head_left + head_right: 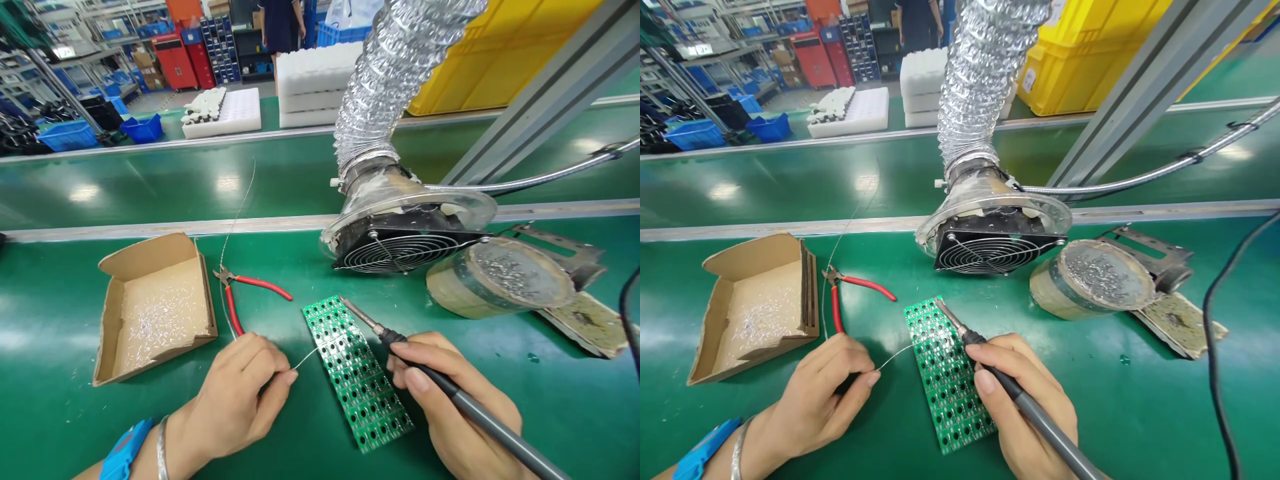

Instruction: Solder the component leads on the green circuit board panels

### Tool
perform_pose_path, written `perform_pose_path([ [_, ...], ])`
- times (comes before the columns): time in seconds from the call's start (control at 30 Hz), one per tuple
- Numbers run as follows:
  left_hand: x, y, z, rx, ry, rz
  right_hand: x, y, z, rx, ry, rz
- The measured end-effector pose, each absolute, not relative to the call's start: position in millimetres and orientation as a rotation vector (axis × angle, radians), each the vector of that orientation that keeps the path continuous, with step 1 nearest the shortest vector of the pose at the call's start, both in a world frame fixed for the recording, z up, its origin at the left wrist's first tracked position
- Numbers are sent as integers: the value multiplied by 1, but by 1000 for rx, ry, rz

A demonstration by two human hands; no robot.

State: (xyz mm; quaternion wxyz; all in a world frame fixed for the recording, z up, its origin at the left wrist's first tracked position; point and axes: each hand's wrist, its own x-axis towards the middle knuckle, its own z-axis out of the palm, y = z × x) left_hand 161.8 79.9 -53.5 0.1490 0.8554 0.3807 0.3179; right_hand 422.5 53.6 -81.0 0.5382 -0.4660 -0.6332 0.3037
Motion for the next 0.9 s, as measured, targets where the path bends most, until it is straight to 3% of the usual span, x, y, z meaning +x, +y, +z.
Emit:
perform_pose_path([
  [0.3, 146, 63, -45, 2757, 1015, 931, 429, 58, -95, -1190, -1440, 844],
  [0.9, 149, 64, -50, 2746, 992, 950, 430, 58, -92, -1135, -1492, 862],
])
